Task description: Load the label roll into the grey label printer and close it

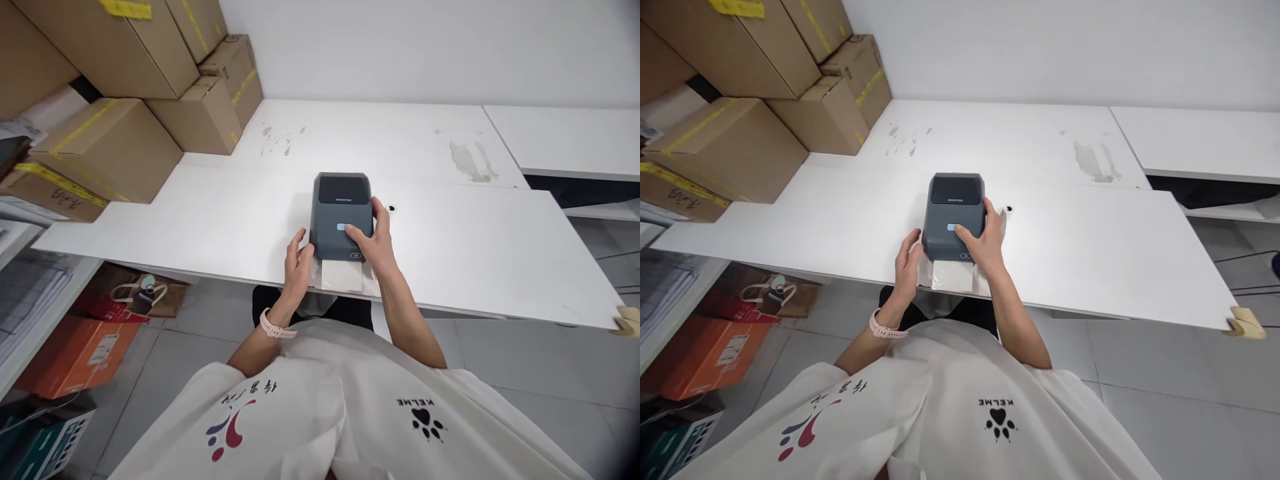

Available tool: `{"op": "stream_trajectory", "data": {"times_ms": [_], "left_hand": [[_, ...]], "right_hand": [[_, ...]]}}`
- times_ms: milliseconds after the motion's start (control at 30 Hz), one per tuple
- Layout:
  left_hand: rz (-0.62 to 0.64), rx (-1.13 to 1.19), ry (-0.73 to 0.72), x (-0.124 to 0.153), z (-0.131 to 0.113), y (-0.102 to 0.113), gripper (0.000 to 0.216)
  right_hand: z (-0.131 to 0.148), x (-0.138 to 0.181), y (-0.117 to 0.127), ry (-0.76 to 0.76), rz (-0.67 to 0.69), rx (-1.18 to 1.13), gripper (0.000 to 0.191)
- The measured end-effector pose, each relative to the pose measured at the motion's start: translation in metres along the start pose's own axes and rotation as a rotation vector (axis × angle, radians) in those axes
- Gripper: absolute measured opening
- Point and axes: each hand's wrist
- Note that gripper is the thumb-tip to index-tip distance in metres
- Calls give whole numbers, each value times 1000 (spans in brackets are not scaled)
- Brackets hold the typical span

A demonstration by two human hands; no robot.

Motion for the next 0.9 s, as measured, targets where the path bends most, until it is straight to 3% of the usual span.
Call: {"op": "stream_trajectory", "data": {"times_ms": [100,267,467,667,800,900], "left_hand": [[90,29,62,-1,3,-8,62],[163,-38,10,4,6,-8,70],[136,-34,-82,-8,-6,-6,66],[53,-42,-289,-75,-22,-13,49],[130,-201,-156,-115,3,-25,68],[222,-244,-54,-122,22,-31,82]], "right_hand": [[-13,18,4,-41,55,-106,89],[-23,35,4,-37,45,-124,79],[-12,27,13,14,55,-160,77],[29,-28,12,228,-19,-80,83],[57,-91,5,272,-92,47,91],[73,-125,4,247,-110,111,94]]}}
Point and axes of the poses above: each hand's wrist, its own x-axis away from the middle knuckle, its own y-axis out of the back of the hand, z = x × y, and after that the axes turned 13 degrees about -y, right-handed
